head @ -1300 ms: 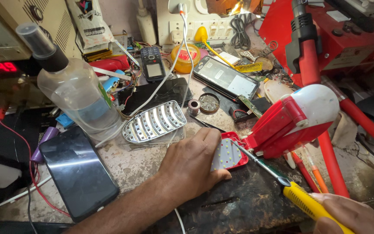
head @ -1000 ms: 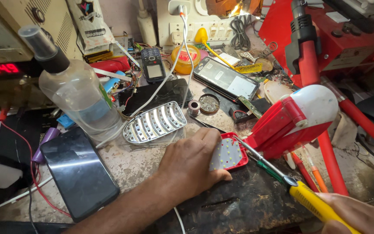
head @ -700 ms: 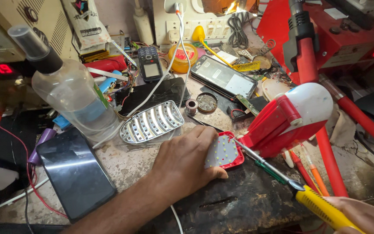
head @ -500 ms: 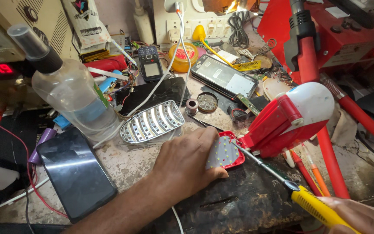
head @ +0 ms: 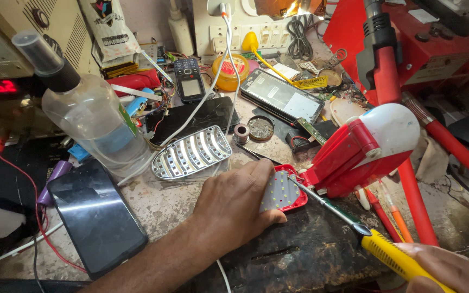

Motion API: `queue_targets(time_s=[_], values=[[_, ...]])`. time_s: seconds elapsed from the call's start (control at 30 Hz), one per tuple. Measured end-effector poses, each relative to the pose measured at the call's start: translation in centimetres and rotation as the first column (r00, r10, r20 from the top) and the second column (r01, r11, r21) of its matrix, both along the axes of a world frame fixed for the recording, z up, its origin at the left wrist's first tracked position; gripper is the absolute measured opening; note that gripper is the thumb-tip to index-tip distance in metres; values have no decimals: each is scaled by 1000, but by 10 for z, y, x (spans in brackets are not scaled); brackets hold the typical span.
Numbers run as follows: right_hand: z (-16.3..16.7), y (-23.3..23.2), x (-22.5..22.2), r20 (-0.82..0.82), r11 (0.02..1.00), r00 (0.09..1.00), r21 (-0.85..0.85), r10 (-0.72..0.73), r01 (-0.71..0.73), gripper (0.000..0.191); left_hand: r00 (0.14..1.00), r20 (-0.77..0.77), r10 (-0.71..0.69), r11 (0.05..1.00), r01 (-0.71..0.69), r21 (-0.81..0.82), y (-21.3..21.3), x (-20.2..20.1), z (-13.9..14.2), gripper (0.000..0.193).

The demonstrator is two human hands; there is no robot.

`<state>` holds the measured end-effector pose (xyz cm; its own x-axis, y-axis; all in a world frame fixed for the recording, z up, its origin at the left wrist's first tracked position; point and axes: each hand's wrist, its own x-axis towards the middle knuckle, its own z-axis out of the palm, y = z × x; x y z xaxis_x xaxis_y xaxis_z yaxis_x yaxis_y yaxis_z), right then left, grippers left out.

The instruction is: The person uses a soldering iron to work on an LED light board, then tests the board by connecting red and black wires to its terminals. The person repeatedly touches the LEDs to check for heat or continuity while the board is powered.

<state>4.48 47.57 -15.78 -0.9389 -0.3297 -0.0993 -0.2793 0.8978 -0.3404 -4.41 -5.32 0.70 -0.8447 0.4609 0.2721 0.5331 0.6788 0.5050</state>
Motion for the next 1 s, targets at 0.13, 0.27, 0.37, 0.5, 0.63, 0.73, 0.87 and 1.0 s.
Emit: queue_targets(time_s=[0.13,0.27,0.37,0.5,0.63,0.73,0.87,1.0], values=[[1,-19,2,-363,995,927,25,97,-95,59,1000,14,10,1000,-10,1,-9,-5,2,66],[10,-6,-19,-51,987,988,65,149,-146,70,1000,27,14,1000,-14,-15,-13,-7,2,66],[9,6,-21,66,977,995,196,78,-90,73,1000,13,9,1000,-9,-15,-11,-3,1,66],[5,-3,-8,73,942,994,320,80,-99,61,1000,-17,9,1000,-9,-10,-10,1,-1,68],[15,-30,-7,-85,993,996,116,6,4,67,1000,-3,16,1000,-16,-9,-21,-3,0,67],[28,-40,-18,-123,989,982,-7,146,-148,67,1000,15,21,1000,-20,-21,-28,-6,0,68],[27,-46,-16,-243,981,954,-31,177,-190,64,1000,9,18,1000,-18,-24,-30,-8,0,69],[19,-62,0,-281,998,958,48,57,-46,55,1000,-4,22,1000,-22,-9,-32,-7,0,70]])
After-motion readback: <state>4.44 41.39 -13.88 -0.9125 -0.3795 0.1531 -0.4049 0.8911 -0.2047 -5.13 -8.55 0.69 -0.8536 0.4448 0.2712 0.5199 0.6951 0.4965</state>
